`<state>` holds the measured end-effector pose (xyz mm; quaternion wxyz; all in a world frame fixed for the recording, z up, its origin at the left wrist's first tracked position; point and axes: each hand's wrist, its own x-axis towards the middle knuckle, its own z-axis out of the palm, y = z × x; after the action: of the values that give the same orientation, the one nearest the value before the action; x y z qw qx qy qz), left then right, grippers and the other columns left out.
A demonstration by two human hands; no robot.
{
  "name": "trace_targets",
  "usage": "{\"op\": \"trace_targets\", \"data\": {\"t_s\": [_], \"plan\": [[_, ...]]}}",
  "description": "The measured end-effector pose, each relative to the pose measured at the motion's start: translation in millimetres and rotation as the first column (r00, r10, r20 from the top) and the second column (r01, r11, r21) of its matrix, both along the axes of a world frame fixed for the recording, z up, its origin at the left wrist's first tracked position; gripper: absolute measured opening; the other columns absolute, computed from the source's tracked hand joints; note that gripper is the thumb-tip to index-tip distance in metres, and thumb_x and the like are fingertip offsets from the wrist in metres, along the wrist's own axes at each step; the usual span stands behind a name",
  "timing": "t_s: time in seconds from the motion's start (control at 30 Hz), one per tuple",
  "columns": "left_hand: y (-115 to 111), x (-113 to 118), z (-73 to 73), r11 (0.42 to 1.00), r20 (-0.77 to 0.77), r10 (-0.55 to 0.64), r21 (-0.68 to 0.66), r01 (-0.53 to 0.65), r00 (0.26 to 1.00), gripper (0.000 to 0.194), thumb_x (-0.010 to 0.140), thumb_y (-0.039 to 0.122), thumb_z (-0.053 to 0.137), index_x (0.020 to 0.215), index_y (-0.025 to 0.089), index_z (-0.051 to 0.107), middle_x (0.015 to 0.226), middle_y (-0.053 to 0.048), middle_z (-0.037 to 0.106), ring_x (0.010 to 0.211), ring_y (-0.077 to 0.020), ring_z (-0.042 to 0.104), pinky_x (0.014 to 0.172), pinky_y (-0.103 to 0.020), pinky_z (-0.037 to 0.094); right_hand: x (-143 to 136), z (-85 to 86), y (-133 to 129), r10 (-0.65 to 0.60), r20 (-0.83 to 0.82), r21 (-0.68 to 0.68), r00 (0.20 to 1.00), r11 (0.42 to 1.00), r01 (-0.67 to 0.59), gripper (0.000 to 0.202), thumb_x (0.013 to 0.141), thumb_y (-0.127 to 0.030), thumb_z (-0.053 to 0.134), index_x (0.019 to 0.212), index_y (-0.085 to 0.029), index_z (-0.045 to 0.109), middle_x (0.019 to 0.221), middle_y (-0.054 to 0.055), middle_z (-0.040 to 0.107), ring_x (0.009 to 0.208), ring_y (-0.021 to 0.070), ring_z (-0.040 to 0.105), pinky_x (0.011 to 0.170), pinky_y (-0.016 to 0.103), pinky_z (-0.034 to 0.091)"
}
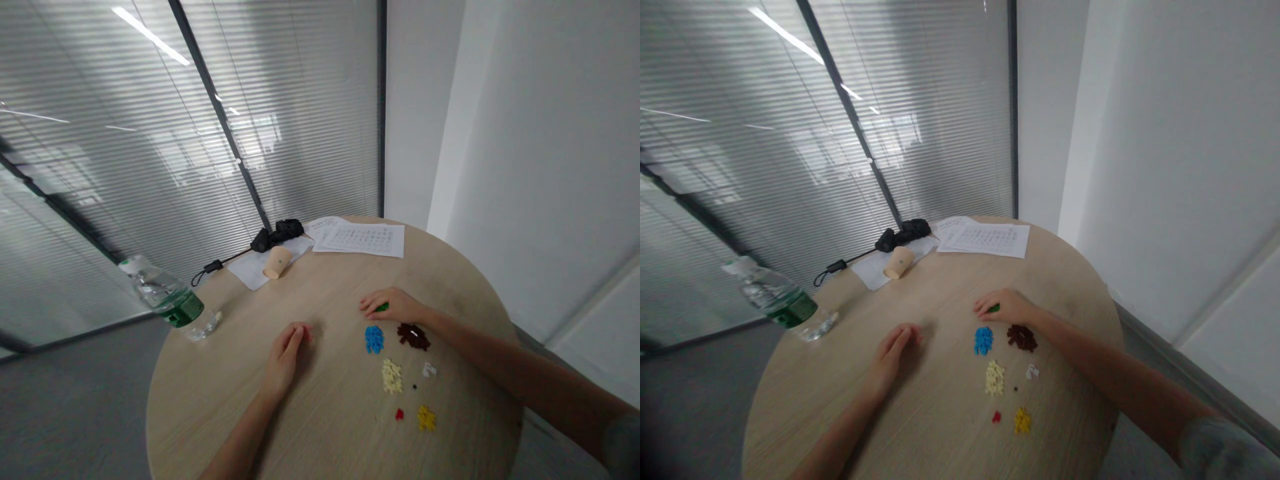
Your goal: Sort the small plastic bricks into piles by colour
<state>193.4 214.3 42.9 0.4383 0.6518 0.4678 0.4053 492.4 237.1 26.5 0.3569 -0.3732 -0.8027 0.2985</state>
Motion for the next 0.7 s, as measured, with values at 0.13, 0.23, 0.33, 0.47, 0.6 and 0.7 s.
{"op": "trace_targets", "data": {"t_s": [0.13, 0.23, 0.33, 0.47, 0.6, 0.7], "plan": [[-1, 5, 4.8, 0.996, -0.093, -0.054, 0.066, 0.060, 0.994, 0.034, 0.084, 0.045, 0.042, 0.083, 0.015, 0.058, 0.070, -0.002, 0.056, 0.068, -0.0139, 0.052, 0.065, -0.024, 0.041, 2, -3.3, -3, -0.046, -0.023, -0.050, 0.999, 0.998, 0.045, 0.020, 0.069, -0.039, 0.066, 0.077, -0.022, 0.072, 0.092, 0.004, 0.071, 0.094, 0.0186, 0.063, 0.089, 0.033, 0.046], [-2, 7, 7.5, 0.991, -0.140, -0.047, 0.120, 0.064, 0.989, 0.033, 0.084, 0.042, 0.041, 0.080, 0.015, 0.059, 0.069, -0.002, 0.057, 0.069, -0.0144, 0.053, 0.068, -0.025, 0.041, 4, 0.6, -4, -0.127, -0.057, -0.108, 0.990, 0.987, 0.120, 0.025, 0.068, -0.042, 0.066, 0.082, -0.021, 0.072, 0.092, 0.004, 0.071, 0.091, 0.0202, 0.064, 0.088, 0.035, 0.047], [-4, 6, 8.1, 0.989, -0.184, -0.027, 0.140, 0.054, 0.983, 0.031, 0.084, 0.038, 0.039, 0.084, 0.015, 0.058, 0.072, -0.004, 0.059, 0.071, -0.0152, 0.054, 0.070, -0.028, 0.043, 7, 12.6, -3, -0.279, -0.118, -0.158, 0.953, 0.953, 0.260, 0.035, 0.076, -0.046, 0.055, 0.093, -0.019, 0.070, 0.100, 0.007, 0.069, 0.094, 0.0215, 0.063, 0.089, 0.038, 0.046], [-11, 2, 6.9, 0.965, -0.323, 0.057, 0.262, 0.031, 0.945, 0.026, 0.083, 0.030, 0.039, 0.094, 0.014, 0.057, 0.088, -0.008, 0.061, 0.083, -0.0179, 0.056, 0.079, -0.035, 0.044, 0, 36.1, -13, -0.472, -0.199, -0.175, 0.859, 0.879, 0.443, 0.035, 0.081, -0.038, 0.049, 0.104, -0.018, 0.065, 0.112, 0.009, 0.064, 0.107, 0.0220, 0.057, 0.097, 0.041, 0.039], [-28, -7, 4.9, 0.897, -0.474, 0.095, 0.422, 0.131, 0.875, 0.029, 0.085, 0.028, 0.038, 0.107, 0.015, 0.053, 0.112, -0.011, 0.055, 0.106, -0.0200, 0.050, 0.094, -0.040, 0.039, -56, 49.4, -57, -0.463, -0.251, -0.139, 0.850, 0.886, 0.441, 0.039, 0.082, -0.024, 0.041, 0.118, -0.020, 0.055, 0.118, 0.009, 0.060, 0.109, 0.0199, 0.055, 0.092, 0.038, 0.044], [-43, -17, 1.9, 0.857, -0.581, 0.162, 0.484, 0.178, 0.798, 0.034, 0.087, 0.029, 0.036, 0.115, 0.015, 0.050, 0.123, -0.012, 0.050, 0.116, -0.0218, 0.044, 0.100, -0.043, 0.035, -121, 43.8, -101, -0.404, -0.181, 0.015, 0.897, 0.911, 0.413, 0.047, 0.084, -0.021, 0.035, 0.131, -0.019, 0.042, 0.133, 0.008, 0.047, 0.121, 0.0176, 0.044, 0.097, 0.035, 0.042]]}}
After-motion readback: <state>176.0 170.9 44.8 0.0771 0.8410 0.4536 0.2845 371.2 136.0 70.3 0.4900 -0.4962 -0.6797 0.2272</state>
